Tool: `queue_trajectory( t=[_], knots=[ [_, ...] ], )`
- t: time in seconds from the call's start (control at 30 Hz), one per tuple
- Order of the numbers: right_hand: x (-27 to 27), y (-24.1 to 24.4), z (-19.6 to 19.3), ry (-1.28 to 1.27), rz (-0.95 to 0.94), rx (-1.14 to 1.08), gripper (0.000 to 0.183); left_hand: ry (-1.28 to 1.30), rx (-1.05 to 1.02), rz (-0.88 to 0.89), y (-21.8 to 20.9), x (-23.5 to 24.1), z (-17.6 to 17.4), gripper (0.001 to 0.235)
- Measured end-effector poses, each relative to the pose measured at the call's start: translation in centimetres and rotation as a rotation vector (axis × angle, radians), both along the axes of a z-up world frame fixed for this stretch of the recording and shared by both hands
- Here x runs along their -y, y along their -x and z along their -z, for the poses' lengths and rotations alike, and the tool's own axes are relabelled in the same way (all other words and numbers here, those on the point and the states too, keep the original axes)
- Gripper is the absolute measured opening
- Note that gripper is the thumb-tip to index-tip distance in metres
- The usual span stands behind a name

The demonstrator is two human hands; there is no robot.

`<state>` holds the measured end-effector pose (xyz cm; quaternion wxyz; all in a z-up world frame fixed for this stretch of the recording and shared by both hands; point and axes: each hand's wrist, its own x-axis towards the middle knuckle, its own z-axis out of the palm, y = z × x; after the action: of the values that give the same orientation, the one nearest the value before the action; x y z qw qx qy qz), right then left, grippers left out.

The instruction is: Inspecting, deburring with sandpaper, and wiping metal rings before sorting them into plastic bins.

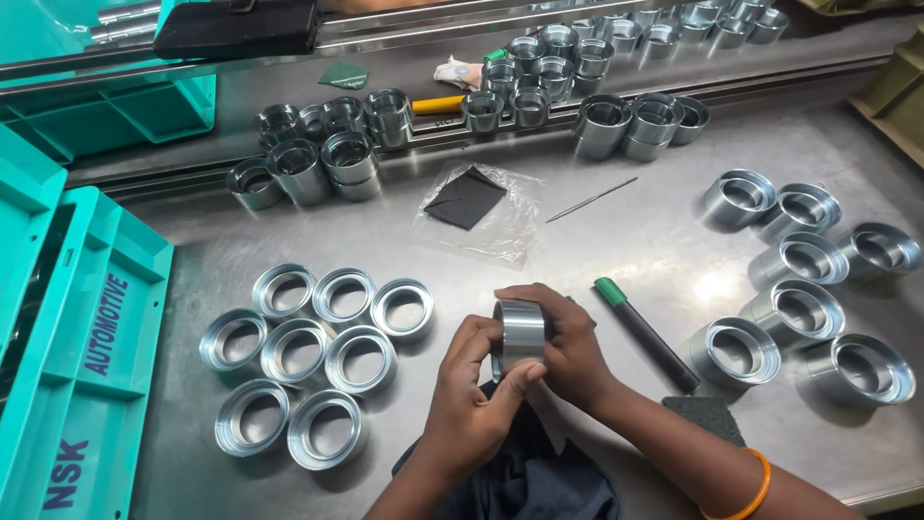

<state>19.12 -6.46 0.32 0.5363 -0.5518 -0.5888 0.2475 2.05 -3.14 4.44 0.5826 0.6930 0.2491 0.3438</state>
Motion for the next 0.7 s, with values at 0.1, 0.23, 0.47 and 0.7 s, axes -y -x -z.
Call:
queue_trajectory(
  t=[0.1,0.23,0.47,0.7],
  knots=[
    [-0.6,-0.8,0.7,0.205,-0.153,-0.303,0.033,-0.191,0.053,-0.056,0.0,0.0,0.7,0.034],
    [-0.4,-1.5,0.0,0.218,-0.155,-0.221,0.032,-0.150,0.018,-0.026,0.0,0.0,0.5,0.031],
    [-0.8,-2.0,1.0,0.104,-0.191,-0.068,0.032,-0.194,0.018,-0.066,-0.1,0.2,0.6,0.034],
    [-0.1,-1.0,-1.2,0.031,-0.038,0.125,0.044,0.003,0.024,-0.004,-0.2,0.0,0.6,0.027]
  ],
)
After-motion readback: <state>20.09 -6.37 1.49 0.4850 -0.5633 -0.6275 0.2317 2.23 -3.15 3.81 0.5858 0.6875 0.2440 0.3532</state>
